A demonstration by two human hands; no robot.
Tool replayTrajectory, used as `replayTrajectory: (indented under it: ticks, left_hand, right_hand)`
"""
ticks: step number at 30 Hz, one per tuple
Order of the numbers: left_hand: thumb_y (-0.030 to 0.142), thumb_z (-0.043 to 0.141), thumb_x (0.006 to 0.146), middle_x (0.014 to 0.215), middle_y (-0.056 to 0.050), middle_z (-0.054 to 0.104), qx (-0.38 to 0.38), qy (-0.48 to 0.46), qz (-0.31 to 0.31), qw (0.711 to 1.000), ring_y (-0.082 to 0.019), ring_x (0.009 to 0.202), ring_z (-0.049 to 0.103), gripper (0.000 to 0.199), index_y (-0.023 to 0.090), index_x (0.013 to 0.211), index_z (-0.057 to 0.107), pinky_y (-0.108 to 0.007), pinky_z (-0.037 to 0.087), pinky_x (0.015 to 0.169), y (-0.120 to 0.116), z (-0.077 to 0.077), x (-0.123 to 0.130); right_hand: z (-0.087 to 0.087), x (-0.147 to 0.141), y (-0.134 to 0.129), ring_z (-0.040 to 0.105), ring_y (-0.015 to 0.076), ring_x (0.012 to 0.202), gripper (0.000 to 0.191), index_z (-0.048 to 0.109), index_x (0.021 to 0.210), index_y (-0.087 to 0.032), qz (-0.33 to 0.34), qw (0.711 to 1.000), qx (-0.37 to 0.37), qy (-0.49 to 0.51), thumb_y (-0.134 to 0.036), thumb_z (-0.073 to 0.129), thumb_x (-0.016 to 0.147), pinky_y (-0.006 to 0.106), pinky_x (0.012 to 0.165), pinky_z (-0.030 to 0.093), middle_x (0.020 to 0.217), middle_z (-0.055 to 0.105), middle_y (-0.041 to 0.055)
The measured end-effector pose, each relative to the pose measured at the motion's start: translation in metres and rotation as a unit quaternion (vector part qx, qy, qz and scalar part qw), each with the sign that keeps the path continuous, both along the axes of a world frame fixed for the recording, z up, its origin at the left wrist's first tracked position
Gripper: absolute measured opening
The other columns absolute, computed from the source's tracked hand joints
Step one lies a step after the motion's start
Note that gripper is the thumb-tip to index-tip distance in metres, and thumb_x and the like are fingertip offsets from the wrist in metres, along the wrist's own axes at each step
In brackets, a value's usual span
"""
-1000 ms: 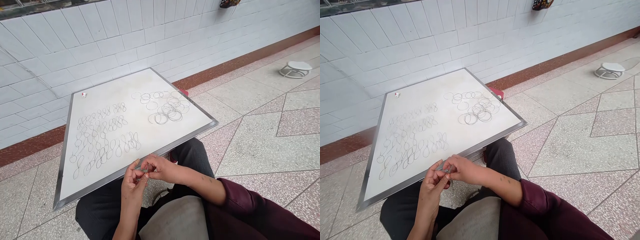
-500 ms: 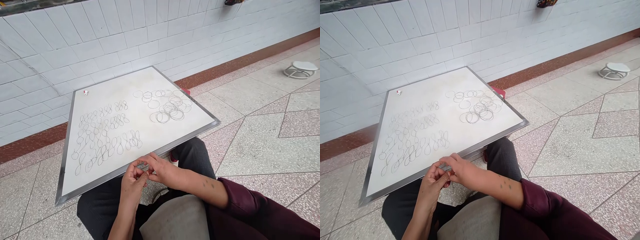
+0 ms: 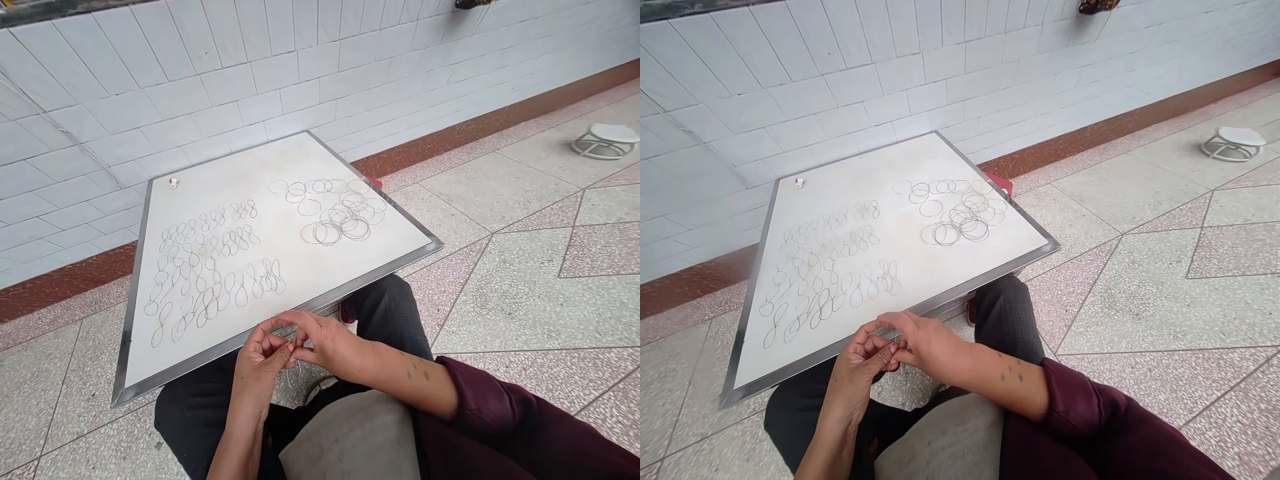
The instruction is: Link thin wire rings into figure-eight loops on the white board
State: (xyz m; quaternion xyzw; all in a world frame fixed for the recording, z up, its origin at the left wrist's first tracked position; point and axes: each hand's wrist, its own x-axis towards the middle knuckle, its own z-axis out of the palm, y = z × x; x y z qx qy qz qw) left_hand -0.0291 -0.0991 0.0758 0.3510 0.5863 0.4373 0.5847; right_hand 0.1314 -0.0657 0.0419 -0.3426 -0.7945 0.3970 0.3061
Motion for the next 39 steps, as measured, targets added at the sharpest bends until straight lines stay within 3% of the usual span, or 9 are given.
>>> replayTrajectory:
  ticks: [4,7,11,16,23,39]
  left_hand:
    - [0.033,0.081,0.070,0.066,0.005,0.062,0.003,-0.038,0.014,0.999,-0.012,0.056,0.057,0.059,0.020,0.123,0.061,-0.028,0.049,0.062,-0.001,0.001,-0.002]
    - [0.030,0.082,0.071,0.069,0.005,0.063,0.017,-0.050,0.042,0.998,-0.010,0.059,0.057,0.063,0.019,0.128,0.057,-0.026,0.049,0.064,-0.002,0.000,-0.002]
    - [0.028,0.082,0.070,0.069,0.005,0.063,0.031,-0.063,0.068,0.995,-0.009,0.060,0.057,0.062,0.019,0.126,0.058,-0.024,0.048,0.064,-0.004,0.000,-0.002]
    - [0.026,0.083,0.069,0.069,0.005,0.064,0.038,-0.086,0.082,0.992,-0.009,0.060,0.057,0.062,0.020,0.125,0.059,-0.023,0.048,0.064,-0.005,-0.001,-0.001]
    - [0.026,0.084,0.069,0.069,0.006,0.064,0.035,-0.093,0.087,0.991,-0.009,0.062,0.057,0.059,0.022,0.123,0.061,-0.022,0.048,0.066,-0.006,-0.002,0.000]
    - [0.026,0.080,0.075,0.070,0.006,0.064,0.089,-0.084,0.100,0.987,-0.009,0.062,0.057,0.055,0.021,0.126,0.059,-0.025,0.050,0.077,-0.007,-0.011,0.004]
  right_hand:
    - [0.005,0.007,0.005,0.066,0.0173,0.082,0.061,0.041,0.137,-0.025,-0.020,0.998,-0.028,0.043,-0.029,0.073,0.086,0.034,0.078,0.055,0.099,0.064,0.0040]
    - [0.007,0.011,0.006,0.064,0.0159,0.081,0.041,0.049,0.125,-0.023,-0.036,0.995,-0.044,0.084,-0.027,0.068,0.089,0.033,0.077,0.054,0.098,0.059,0.0040]
    - [0.002,0.009,0.003,0.061,0.0126,0.075,0.022,0.057,0.106,-0.022,0.005,0.993,-0.052,0.105,-0.020,0.067,0.087,0.029,0.072,0.054,0.097,0.055,0.0028]
    - [-0.003,0.005,0.001,0.060,0.0115,0.072,0.016,0.059,0.100,-0.021,0.010,0.994,-0.021,0.111,-0.018,0.066,0.087,0.026,0.071,0.053,0.092,0.059,0.0015]
    - [0.001,0.005,0.000,0.061,0.0122,0.072,0.013,0.059,0.098,-0.021,0.004,0.993,0.017,0.115,-0.016,0.062,0.087,0.025,0.068,0.052,0.088,0.063,0.0016]
    - [0.003,-0.001,-0.003,0.061,0.0131,0.076,0.016,0.060,0.096,-0.021,-0.017,0.990,-0.021,0.139,-0.011,0.057,0.085,0.026,0.071,0.051,0.086,0.064,0.0011]
